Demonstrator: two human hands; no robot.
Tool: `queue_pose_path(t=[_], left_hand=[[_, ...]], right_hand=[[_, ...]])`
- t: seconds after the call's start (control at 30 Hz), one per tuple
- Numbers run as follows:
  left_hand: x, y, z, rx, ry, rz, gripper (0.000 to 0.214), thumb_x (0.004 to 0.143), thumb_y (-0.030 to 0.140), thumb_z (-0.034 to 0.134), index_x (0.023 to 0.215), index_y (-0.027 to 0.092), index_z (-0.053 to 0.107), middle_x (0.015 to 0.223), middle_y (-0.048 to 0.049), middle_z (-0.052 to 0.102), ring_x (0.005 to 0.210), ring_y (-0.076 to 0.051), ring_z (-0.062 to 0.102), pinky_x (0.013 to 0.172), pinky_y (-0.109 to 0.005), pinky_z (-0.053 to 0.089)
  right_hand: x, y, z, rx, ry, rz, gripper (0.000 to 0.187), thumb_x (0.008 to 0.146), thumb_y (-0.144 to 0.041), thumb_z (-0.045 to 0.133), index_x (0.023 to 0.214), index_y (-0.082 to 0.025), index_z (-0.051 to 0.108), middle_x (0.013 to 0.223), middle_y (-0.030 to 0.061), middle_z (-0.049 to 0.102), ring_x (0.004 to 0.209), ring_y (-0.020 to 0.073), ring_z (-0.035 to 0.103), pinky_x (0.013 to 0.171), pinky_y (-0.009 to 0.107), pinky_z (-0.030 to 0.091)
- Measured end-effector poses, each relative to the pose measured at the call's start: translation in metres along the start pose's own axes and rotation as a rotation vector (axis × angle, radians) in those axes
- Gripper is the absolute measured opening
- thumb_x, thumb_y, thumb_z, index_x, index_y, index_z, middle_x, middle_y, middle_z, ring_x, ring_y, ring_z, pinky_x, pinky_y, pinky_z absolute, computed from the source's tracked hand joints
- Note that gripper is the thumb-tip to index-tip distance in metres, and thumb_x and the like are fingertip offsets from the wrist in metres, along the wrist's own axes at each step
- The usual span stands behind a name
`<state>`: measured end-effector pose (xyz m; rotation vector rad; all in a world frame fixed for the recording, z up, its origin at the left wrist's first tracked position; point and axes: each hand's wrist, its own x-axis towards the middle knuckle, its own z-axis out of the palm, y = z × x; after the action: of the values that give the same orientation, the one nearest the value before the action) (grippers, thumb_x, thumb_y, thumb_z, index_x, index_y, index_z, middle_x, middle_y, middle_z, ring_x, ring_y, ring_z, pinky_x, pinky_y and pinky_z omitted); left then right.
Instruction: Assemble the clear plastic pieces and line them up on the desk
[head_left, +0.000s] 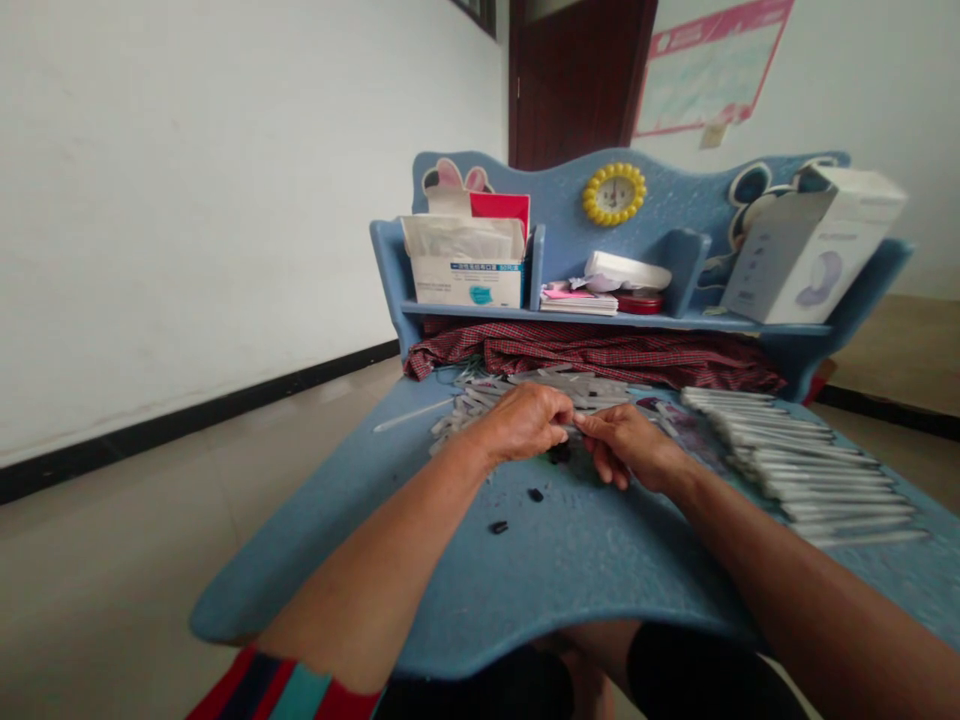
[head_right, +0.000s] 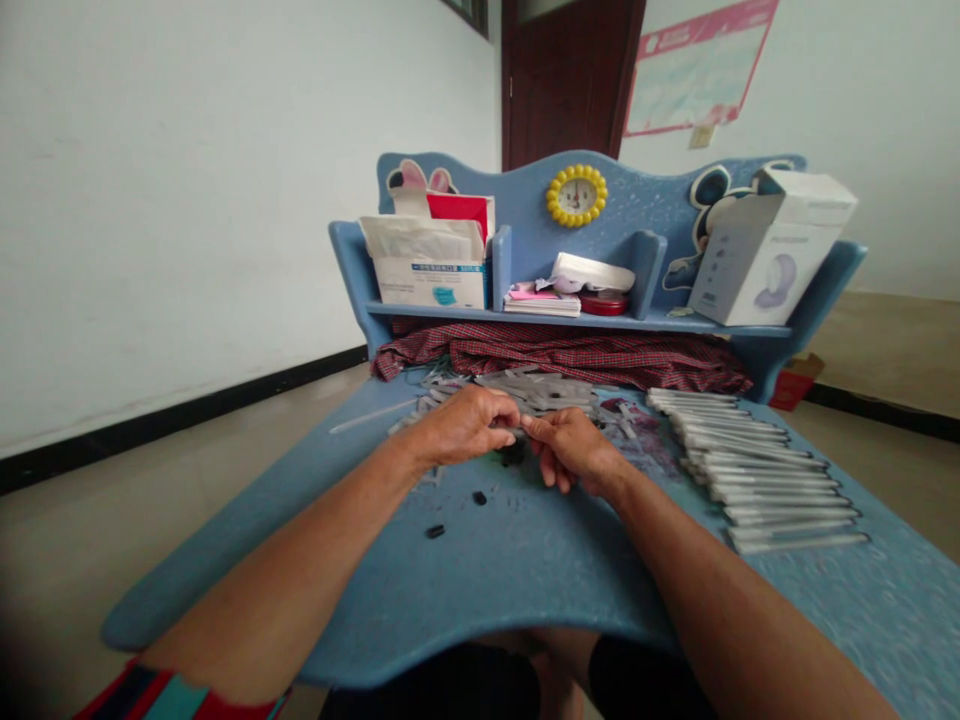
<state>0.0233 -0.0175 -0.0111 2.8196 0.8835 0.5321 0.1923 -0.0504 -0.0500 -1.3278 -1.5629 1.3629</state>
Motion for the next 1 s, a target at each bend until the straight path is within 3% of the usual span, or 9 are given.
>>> queue_pose_path(t=[0.23,0.5,0.67,0.83,0.9,1.0], left_hand=[[0.001,0.003,0.000,0.016,0.023,-0.010,0.010,0.066,0.016,0.055,0.074,0.016,0.061,0.069,-0.0003,0.057,0.064,-0.012,0.051,0.058,-0.021,0.034],[0.004,0.013,-0.001,0.067,0.032,0.004,0.009,0.069,0.017,0.053,0.076,0.015,0.058,0.068,-0.0004,0.056,0.063,-0.012,0.049,0.058,-0.021,0.034],[0.009,0.020,-0.025,0.146,-0.024,0.000,0.018,0.065,0.022,0.059,0.082,0.014,0.060,0.079,-0.0031,0.059,0.070,-0.014,0.051,0.061,-0.022,0.035],[-0.003,0.017,-0.063,0.135,0.011,-0.201,0.018,0.069,0.027,0.056,0.080,0.014,0.062,0.069,-0.0001,0.059,0.062,-0.012,0.051,0.058,-0.021,0.034],[-0.016,0.014,-0.069,0.136,-0.011,-0.274,0.016,0.070,0.025,0.054,0.077,0.014,0.063,0.064,0.0010,0.058,0.059,-0.011,0.050,0.055,-0.020,0.033],[-0.039,0.006,-0.063,0.140,-0.107,-0.301,0.012,0.068,0.018,0.052,0.070,0.014,0.064,0.059,0.0013,0.057,0.058,-0.011,0.050,0.053,-0.019,0.032]], right_hand=[[0.003,0.003,-0.006,-0.006,0.029,-0.105,0.039,0.074,-0.054,0.051,0.065,-0.016,0.050,0.041,-0.0013,0.057,0.027,0.0070,0.044,0.026,0.016,0.027],[0.000,0.001,-0.012,0.000,-0.103,-0.230,0.032,0.069,-0.045,0.060,0.066,-0.014,0.053,0.048,-0.0009,0.058,0.032,0.0068,0.048,0.031,0.016,0.031],[-0.004,-0.003,-0.014,-0.014,-0.110,-0.235,0.027,0.070,-0.038,0.057,0.059,-0.014,0.052,0.045,-0.0007,0.057,0.031,0.0072,0.046,0.032,0.018,0.031],[-0.012,-0.010,-0.015,-0.092,-0.248,-0.206,0.023,0.070,-0.033,0.055,0.057,-0.014,0.052,0.040,-0.0028,0.054,0.028,0.0056,0.040,0.031,0.017,0.028],[-0.014,-0.012,-0.013,-0.132,-0.283,-0.198,0.021,0.069,-0.032,0.056,0.057,-0.014,0.053,0.039,-0.0038,0.052,0.027,0.0053,0.039,0.030,0.017,0.028],[-0.016,-0.013,-0.009,-0.171,-0.300,-0.202,0.021,0.068,-0.030,0.055,0.054,-0.015,0.051,0.037,-0.0047,0.050,0.028,0.0050,0.038,0.030,0.016,0.028]])
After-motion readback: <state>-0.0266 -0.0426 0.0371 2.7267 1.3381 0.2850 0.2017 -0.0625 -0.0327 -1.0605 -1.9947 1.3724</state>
